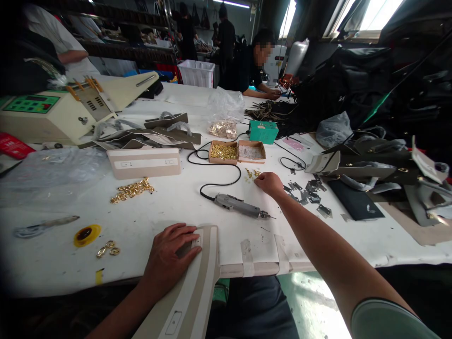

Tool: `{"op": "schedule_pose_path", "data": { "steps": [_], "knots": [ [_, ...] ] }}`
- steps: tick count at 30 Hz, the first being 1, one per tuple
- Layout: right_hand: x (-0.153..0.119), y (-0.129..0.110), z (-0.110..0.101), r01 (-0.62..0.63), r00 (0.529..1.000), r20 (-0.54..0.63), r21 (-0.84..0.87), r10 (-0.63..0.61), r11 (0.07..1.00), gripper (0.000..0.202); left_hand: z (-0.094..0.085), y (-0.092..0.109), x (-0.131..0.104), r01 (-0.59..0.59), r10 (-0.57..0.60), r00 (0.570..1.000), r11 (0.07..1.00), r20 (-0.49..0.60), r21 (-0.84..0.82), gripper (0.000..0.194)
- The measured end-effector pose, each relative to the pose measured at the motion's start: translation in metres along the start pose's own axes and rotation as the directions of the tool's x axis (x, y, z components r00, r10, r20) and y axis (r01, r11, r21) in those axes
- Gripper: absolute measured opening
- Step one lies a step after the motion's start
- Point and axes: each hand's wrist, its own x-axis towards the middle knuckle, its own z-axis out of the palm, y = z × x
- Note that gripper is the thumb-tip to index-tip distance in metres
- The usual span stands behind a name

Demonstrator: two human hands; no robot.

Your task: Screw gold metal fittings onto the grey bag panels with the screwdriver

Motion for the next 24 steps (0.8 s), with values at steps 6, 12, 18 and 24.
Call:
{"op": "schedule_pose_path", "data": {
  "steps": [6, 12, 18, 24],
  "knots": [
    [0.006, 0.001, 0.001, -0.047, 0.998, 0.034, 0.020, 0.046, 0.999, 0.021, 0.001, 0.001, 0.000, 0.010, -0.011, 1.000, 1.000, 0.004, 0.007, 0.021],
    [0.006, -0.001, 0.000, -0.025, 0.999, 0.019, -0.014, 0.026, 1.000, 0.024, -0.001, 0.001, 0.000, 0.002, -0.002, 1.000, 1.000, -0.013, 0.017, 0.022],
    [-0.009, -0.013, -0.005, 0.016, 1.000, -0.014, -0.125, -0.018, 0.992, 0.021, 0.000, -0.001, 0.000, -0.049, 0.051, 0.998, 0.997, -0.031, 0.055, 0.023],
    [-0.013, -0.019, -0.012, 0.131, 0.991, 0.028, -0.199, -0.127, 0.971, 0.019, 0.001, -0.002, 0.000, -0.078, 0.084, 0.995, 0.993, -0.063, 0.090, 0.023]
  ]
}}
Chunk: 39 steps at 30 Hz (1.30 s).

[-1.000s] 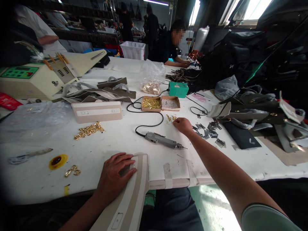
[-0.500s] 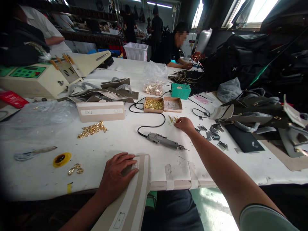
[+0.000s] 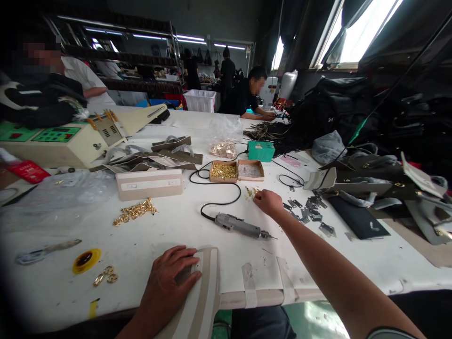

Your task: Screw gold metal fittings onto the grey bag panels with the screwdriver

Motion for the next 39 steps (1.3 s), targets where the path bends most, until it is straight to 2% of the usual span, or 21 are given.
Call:
{"op": "schedule_pose_path", "data": {
  "steps": [6, 13, 21, 26, 30, 33, 36, 39],
  "knots": [
    [-0.011, 0.012, -0.008, 0.084, 0.990, 0.111, 0.028, -0.086, 0.996, 0.013, -0.003, 0.002, 0.000, 0.037, -0.036, 0.999, 0.999, 0.037, -0.026, 0.023],
    [-0.016, 0.021, -0.014, 0.094, 0.971, 0.214, 0.050, -0.103, 0.994, 0.015, -0.006, 0.008, 0.002, 0.111, -0.105, 0.990, 0.992, 0.095, -0.065, 0.022],
    [-0.026, 0.009, -0.008, 0.148, 0.987, 0.088, -0.129, -0.137, 0.980, 0.020, -0.009, 0.014, 0.002, 0.146, -0.135, 0.985, 0.984, 0.106, -0.103, 0.019],
    [-0.032, 0.010, -0.004, 0.071, 0.997, 0.014, -0.138, -0.069, 0.988, 0.025, -0.010, 0.017, 0.003, 0.151, -0.139, 0.986, 0.979, 0.095, -0.136, 0.019],
    [-0.038, 0.009, -0.009, 0.016, 1.000, -0.018, -0.086, -0.018, 0.996, 0.031, -0.010, 0.020, 0.001, 0.168, -0.156, 0.984, 0.974, 0.090, -0.153, 0.023],
    [-0.059, -0.008, -0.017, 0.019, 0.999, -0.051, 0.160, -0.011, 0.987, 0.032, -0.008, 0.020, -0.001, 0.174, -0.161, 0.982, 0.972, 0.096, -0.155, 0.026],
    [-0.100, -0.045, -0.018, 0.085, 0.987, 0.090, 0.423, -0.136, 0.902, 0.037, -0.006, 0.019, -0.003, 0.168, -0.152, 0.983, 0.972, 0.107, -0.163, 0.027],
    [-0.147, -0.087, -0.005, 0.168, 0.879, 0.286, 0.561, -0.381, 0.810, 0.038, -0.005, 0.018, -0.004, 0.163, -0.144, 0.983, 0.972, 0.115, -0.170, 0.028]
  ]
}}
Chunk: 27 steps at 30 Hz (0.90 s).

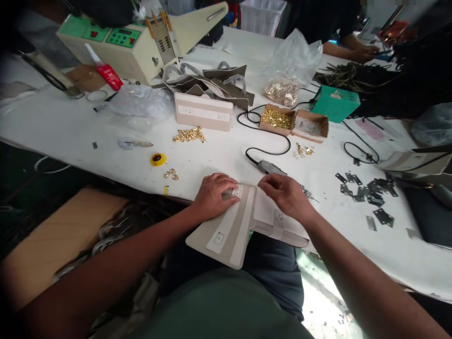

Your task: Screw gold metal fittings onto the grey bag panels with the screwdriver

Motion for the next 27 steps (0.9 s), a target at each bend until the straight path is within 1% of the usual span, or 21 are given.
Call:
{"op": "schedule_pose_path", "data": {
  "steps": [1, 3, 4, 6, 9, 12, 14, 18, 22, 27],
  "knots": [
    [-0.004, -0.008, 0.016, 0.021, 0.997, 0.075, 0.009, -0.022, 1.000, 0.037, 0.000, 0.000, 0.000, -0.001, 0.001, 1.000, 1.000, 0.001, 0.002, 0.029],
    [-0.005, -0.018, 0.042, 0.042, 0.989, 0.141, -0.016, -0.040, 0.999, 0.034, 0.000, 0.000, -0.001, -0.004, 0.004, 1.000, 1.000, 0.002, 0.006, 0.030],
    [-0.004, -0.020, 0.050, 0.050, 0.988, 0.148, -0.041, -0.043, 0.998, 0.032, 0.001, -0.001, -0.001, -0.006, 0.006, 1.000, 1.000, 0.001, 0.007, 0.030],
    [0.001, -0.021, 0.059, 0.069, 0.990, 0.132, -0.091, -0.057, 0.993, 0.027, 0.001, -0.001, -0.001, -0.009, 0.009, 1.000, 1.000, 0.001, 0.004, 0.031],
    [0.006, -0.022, 0.062, 0.096, 0.991, 0.110, -0.148, -0.080, 0.984, 0.021, 0.002, -0.002, -0.001, -0.012, 0.012, 1.000, 1.000, 0.008, 0.000, 0.030],
    [0.007, -0.024, 0.062, 0.095, 0.993, 0.091, -0.190, -0.078, 0.977, 0.017, 0.003, -0.003, -0.002, -0.015, 0.015, 1.000, 1.000, 0.004, -0.005, 0.028],
    [0.007, -0.026, 0.064, 0.067, 0.996, 0.075, -0.200, -0.052, 0.977, 0.015, 0.004, -0.003, -0.002, -0.017, 0.017, 1.000, 1.000, -0.002, -0.004, 0.027],
    [0.009, -0.026, 0.065, -0.053, 0.997, 0.052, -0.175, 0.063, 0.983, 0.015, 0.003, -0.003, -0.001, -0.015, 0.016, 1.000, 1.000, 0.009, -0.012, 0.029],
    [0.016, -0.024, 0.062, -0.116, 0.987, 0.095, -0.120, 0.128, 0.986, 0.020, 0.002, -0.003, -0.001, -0.009, 0.010, 1.000, 1.000, 0.026, -0.020, 0.030],
    [0.027, -0.019, 0.058, -0.218, 0.950, 0.232, 0.007, 0.211, 0.976, 0.022, 0.000, -0.001, -0.002, -0.019, 0.019, 1.000, 1.000, 0.022, -0.011, 0.029]
  ]
}}
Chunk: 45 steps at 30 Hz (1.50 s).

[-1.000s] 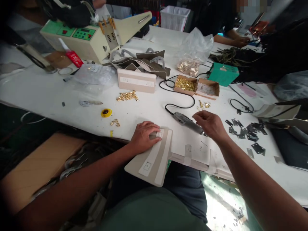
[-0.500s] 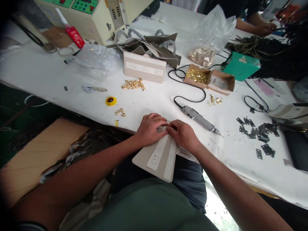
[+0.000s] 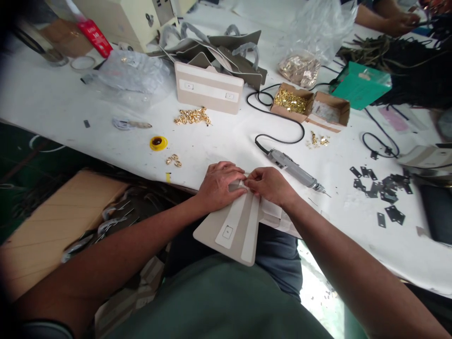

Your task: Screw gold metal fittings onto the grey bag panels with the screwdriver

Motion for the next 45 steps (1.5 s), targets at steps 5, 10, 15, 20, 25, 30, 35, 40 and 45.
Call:
{"op": "schedule_pose_path", "data": {
  "steps": [5, 10, 15, 20, 25, 30, 35, 40, 45],
  "knots": [
    [-0.004, 0.002, 0.000, 0.056, 0.998, -0.029, 0.002, -0.056, 0.998, 0.026, 0.000, 0.000, 0.000, 0.002, -0.002, 1.000, 1.000, -0.010, 0.028, 0.027],
    [-0.012, 0.001, 0.002, 0.109, 0.993, -0.046, 0.009, -0.108, 0.994, 0.029, 0.001, 0.000, 0.000, 0.001, 0.000, 1.000, 0.999, -0.012, 0.043, 0.027],
    [-0.023, 0.004, -0.010, 0.214, 0.943, -0.237, -0.098, -0.232, 0.972, 0.032, 0.002, 0.000, 0.001, -0.002, 0.003, 1.000, 0.999, -0.023, 0.040, 0.027],
    [-0.033, 0.041, -0.046, 0.013, 0.723, -0.556, -0.583, -0.410, 0.813, 0.044, 0.004, -0.001, 0.001, -0.001, 0.002, 0.999, 1.000, -0.037, 0.022, 0.025],
    [-0.027, 0.083, -0.071, -0.101, 0.802, -0.500, -0.651, -0.326, 0.752, 0.048, 0.004, -0.001, 0.001, -0.003, 0.004, 0.999, 1.000, -0.043, 0.017, 0.024],
    [-0.038, 0.056, -0.065, 0.279, 0.796, -0.532, -0.102, -0.289, 0.955, 0.039, 0.004, -0.001, 0.001, -0.008, 0.009, 0.999, 1.000, -0.035, 0.015, 0.024],
    [-0.046, -0.014, -0.038, 0.573, 0.814, -0.516, 0.636, -0.267, 0.517, 0.026, 0.004, -0.001, 0.001, 0.000, 0.001, 0.999, 1.000, -0.033, 0.030, 0.024],
    [-0.036, -0.054, -0.004, 0.620, 0.781, -0.569, 0.652, -0.258, 0.436, 0.037, 0.004, 0.000, 0.002, -0.003, 0.004, 1.000, 0.999, -0.031, 0.034, 0.025],
    [-0.020, -0.056, 0.019, 0.733, 0.634, -0.716, 0.438, -0.292, 0.520, 0.042, 0.004, 0.000, 0.001, -0.008, 0.010, 0.999, 0.999, -0.043, 0.041, 0.024]
  ]
}}
